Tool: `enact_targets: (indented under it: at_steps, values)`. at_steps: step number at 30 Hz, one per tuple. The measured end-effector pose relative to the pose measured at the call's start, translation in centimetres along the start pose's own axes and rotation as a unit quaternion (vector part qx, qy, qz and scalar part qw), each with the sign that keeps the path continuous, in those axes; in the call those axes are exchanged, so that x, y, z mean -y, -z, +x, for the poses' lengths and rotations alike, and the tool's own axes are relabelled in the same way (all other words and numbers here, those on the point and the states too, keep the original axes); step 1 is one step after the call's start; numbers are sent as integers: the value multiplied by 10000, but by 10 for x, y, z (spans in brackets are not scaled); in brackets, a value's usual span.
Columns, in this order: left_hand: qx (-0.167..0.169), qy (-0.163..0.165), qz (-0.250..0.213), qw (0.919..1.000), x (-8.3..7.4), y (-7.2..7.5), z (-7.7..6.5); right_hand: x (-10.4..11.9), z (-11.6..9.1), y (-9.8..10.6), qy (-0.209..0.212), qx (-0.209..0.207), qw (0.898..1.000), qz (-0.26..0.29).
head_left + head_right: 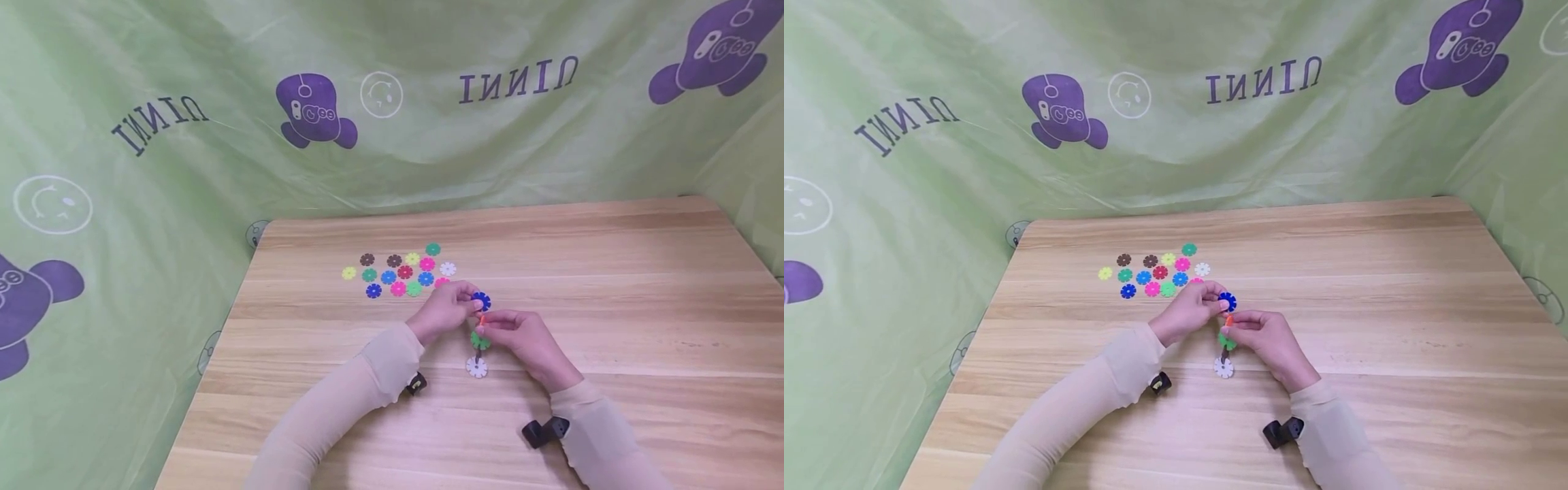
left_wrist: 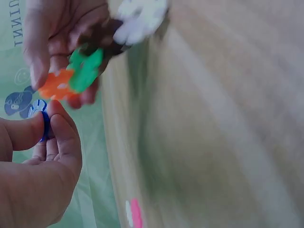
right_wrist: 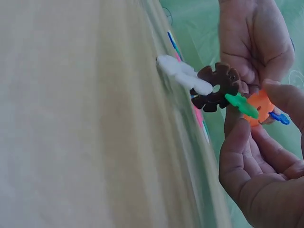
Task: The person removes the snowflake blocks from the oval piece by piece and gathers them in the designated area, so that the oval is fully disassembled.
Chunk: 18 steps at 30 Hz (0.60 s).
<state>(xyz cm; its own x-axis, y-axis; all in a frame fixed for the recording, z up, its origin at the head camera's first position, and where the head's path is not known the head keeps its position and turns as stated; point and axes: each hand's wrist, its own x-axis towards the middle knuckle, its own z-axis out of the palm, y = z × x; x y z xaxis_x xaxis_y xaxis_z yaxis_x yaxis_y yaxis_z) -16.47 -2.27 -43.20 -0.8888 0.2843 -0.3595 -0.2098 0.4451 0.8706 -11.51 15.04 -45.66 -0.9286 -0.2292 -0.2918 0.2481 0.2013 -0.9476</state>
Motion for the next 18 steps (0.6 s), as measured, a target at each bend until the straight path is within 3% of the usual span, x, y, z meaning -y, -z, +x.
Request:
enact_targets:
  at_steps: [5, 8, 14, 18]
  values:
    - [-256, -139, 233, 9993, 0, 14, 4, -1, -2, 1, -161, 9, 9995, -278]
    - [-446, -45, 451, 9980, 6, 26, 7, -2, -2, 5, -270, -34, 9988, -409]
    - [-811, 150, 734, 9939, 26, 47, 17, 0, -1, 9, -270, -48, 9995, -181]
    - [-956, 69, 1311, 9867, 36, 56, 23, 1, -1, 9, -196, -78, 9998, 69]
